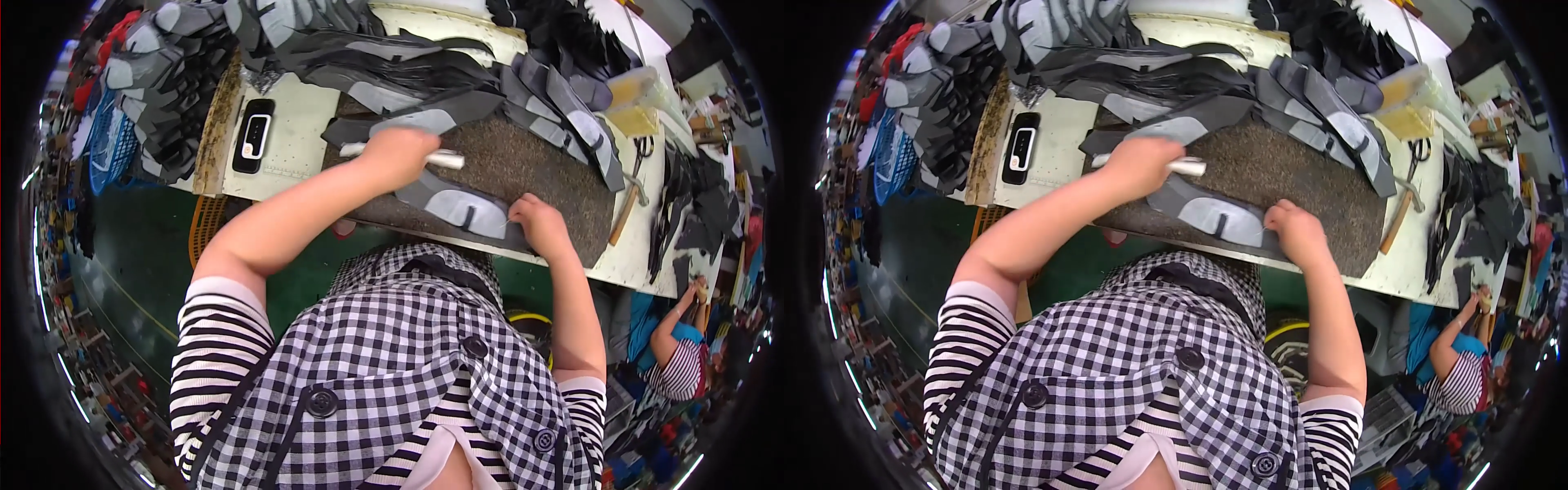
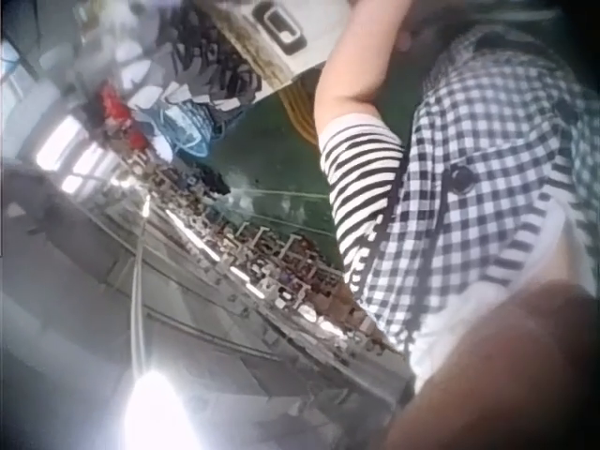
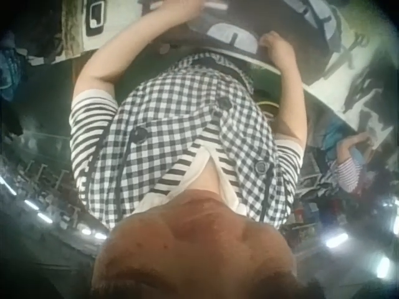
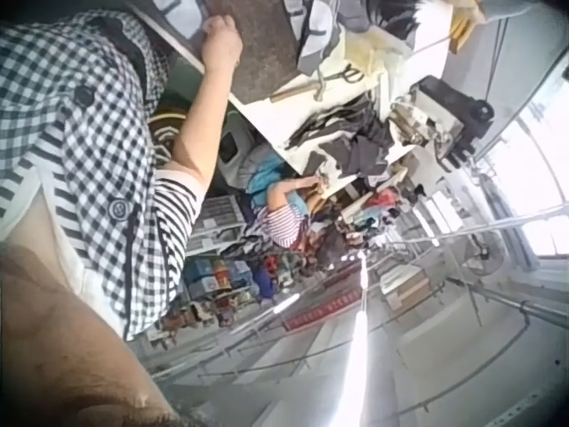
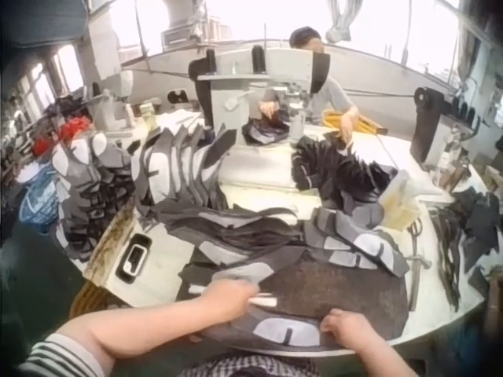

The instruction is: Applying white adhesive strips to grey fabric shoe upper components and assembling them on a workbench.

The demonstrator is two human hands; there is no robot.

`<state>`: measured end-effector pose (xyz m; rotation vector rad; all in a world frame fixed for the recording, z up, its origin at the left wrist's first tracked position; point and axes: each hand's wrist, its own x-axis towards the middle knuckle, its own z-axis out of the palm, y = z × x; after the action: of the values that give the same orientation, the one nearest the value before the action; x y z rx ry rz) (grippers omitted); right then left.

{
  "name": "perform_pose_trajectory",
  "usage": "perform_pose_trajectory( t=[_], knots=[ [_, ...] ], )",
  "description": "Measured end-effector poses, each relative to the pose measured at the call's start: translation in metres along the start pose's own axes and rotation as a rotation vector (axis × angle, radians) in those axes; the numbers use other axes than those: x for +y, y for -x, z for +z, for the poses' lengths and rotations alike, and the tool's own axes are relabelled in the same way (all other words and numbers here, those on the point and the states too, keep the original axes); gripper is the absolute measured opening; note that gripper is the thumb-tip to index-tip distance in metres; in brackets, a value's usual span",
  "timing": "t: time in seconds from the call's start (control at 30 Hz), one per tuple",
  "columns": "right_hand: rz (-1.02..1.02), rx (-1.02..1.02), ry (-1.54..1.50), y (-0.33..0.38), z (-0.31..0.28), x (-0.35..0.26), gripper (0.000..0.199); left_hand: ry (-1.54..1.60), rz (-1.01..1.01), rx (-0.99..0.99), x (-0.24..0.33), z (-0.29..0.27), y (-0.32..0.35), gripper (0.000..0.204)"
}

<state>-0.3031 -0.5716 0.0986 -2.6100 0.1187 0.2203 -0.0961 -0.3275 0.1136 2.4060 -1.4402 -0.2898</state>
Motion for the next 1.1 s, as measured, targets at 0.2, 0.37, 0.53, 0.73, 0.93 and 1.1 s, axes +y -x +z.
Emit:
perform_pose_trajectory(
  t=[0.2, 0.37, 0.53, 0.73, 0.93, 1.1],
  knots=[
    [-0.094, 0.647, -0.073, 0.003, 0.003, -0.011, 0.008, 0.131, -0.092, -0.023, 0.014, 0.029, 0.078, 0.035],
    [0.229, 0.398, -0.453, -0.048, 0.045, -0.073, 0.009, 0.150, 0.146, 0.147, 0.027, 0.071, 0.064, 0.043],
    [0.342, 0.321, -0.382, -0.083, 0.079, -0.066, 0.013, 0.200, 0.037, 0.220, 0.035, 0.104, 0.050, 0.045],
    [0.309, 0.332, -0.342, -0.082, 0.080, -0.066, 0.014, 0.264, 0.024, 0.238, 0.034, 0.108, 0.051, 0.047],
    [0.267, 0.320, -0.371, -0.081, 0.080, -0.063, 0.012, 0.265, 0.011, 0.217, 0.032, 0.106, 0.051, 0.049],
    [0.232, 0.316, -0.386, -0.079, 0.080, -0.060, 0.011, 0.252, 0.019, 0.225, 0.034, 0.103, 0.049, 0.048]
  ],
)
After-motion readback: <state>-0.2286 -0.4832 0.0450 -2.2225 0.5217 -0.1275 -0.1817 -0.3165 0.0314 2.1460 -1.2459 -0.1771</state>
